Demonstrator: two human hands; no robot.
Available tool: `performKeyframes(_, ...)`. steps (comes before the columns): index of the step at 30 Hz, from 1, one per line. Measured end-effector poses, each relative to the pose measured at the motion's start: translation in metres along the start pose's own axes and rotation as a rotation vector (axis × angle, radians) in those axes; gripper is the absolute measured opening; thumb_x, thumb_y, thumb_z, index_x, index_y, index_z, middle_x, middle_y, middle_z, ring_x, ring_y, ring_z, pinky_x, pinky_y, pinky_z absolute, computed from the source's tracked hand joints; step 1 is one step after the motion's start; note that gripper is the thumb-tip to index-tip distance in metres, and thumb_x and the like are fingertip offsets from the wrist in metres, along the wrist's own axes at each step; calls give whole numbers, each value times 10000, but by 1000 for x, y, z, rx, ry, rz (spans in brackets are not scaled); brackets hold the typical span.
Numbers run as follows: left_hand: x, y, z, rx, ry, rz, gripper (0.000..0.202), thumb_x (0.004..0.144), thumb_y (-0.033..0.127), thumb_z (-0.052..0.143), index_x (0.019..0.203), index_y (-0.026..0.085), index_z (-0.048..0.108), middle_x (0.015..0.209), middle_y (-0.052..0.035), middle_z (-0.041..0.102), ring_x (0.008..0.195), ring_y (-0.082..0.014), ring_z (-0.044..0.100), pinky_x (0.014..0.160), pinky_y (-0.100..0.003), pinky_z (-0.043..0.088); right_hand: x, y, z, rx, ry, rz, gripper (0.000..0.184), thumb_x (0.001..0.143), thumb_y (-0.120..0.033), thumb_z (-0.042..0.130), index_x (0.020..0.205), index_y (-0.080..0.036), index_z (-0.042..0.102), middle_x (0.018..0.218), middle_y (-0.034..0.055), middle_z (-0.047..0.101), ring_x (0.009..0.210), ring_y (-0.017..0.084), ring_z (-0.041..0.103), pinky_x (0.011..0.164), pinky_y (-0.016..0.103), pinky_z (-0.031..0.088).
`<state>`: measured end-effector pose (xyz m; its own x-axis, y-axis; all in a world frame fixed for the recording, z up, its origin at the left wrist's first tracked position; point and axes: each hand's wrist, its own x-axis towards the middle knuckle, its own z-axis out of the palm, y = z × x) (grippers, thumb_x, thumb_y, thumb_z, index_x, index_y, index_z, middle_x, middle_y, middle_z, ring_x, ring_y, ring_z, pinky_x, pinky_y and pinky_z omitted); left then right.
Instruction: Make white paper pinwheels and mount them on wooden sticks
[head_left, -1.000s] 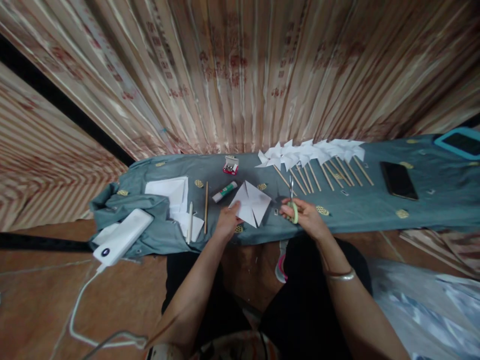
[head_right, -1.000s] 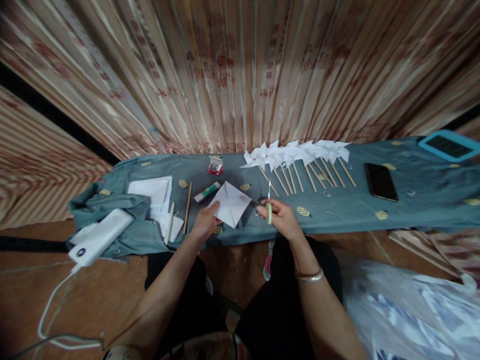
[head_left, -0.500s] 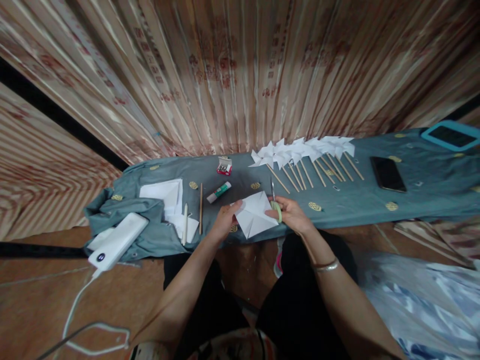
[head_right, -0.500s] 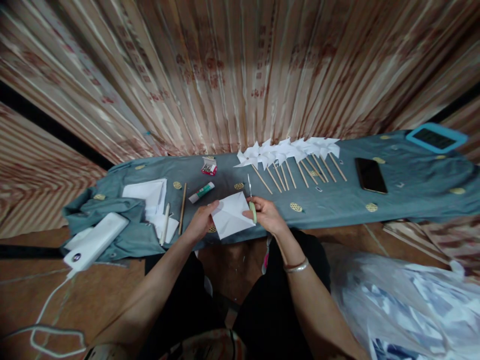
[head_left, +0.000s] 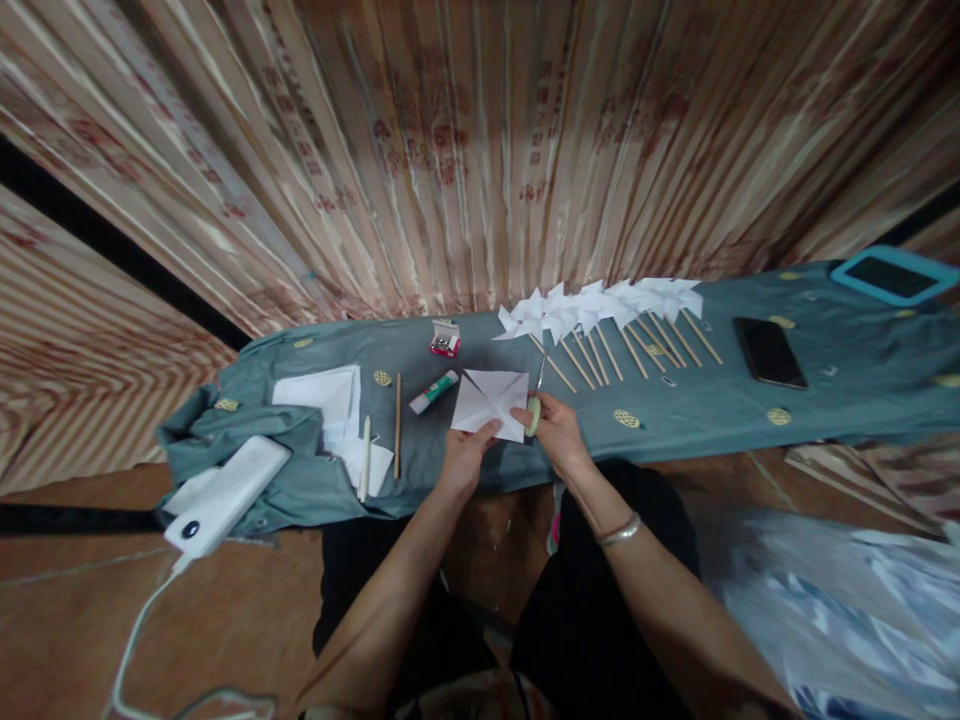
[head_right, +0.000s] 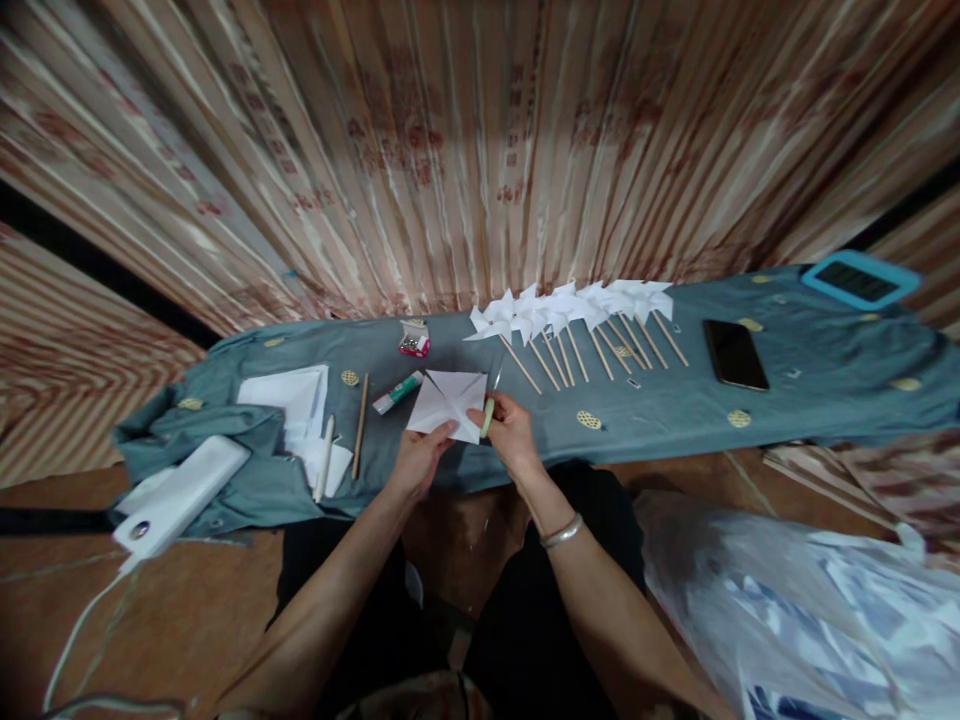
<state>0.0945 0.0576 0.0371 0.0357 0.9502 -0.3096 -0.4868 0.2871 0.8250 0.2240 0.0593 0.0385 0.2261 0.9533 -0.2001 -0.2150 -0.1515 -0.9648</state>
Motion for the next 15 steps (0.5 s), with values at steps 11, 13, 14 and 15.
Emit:
performKeyframes(11,30,1,-30,92,116,115,285,488,260,817,698,153,658,662,3,658,550,-105,543,533,-223,410,-30,-16,-38,-291,-500,294,531,649,-649,711,836,-158,635,686,49,701,590,138,653,433,183,422)
performKeyframes(13,30,0,-29,80,105,118,280,492,259,817,692,153,654,655,-1,652,546,-102,537,530,-220,409,-35,-16,-43,-305,-574,339,528,664,-640,708,849,-150,641,691,51,702,600,138,656,438,180,425)
performKeyframes(14,29,0,-29,79,100,119,276,493,259,817,689,153,655,652,-4,651,545,-102,535,527,-217,408,-37,-15,-45,-309,-603,357,525,671,-637,707,847,-146,642,693,52,702,601,136,655,438,178,424)
performKeyframes(15,29,0,-28,82,98,119,273,493,259,816,687,152,657,652,-7,651,546,-102,534,524,-216,407,-38,-14,-45,-314,-627,373,526,673,-637,705,838,-142,643,692,53,701,597,132,652,438,175,422)
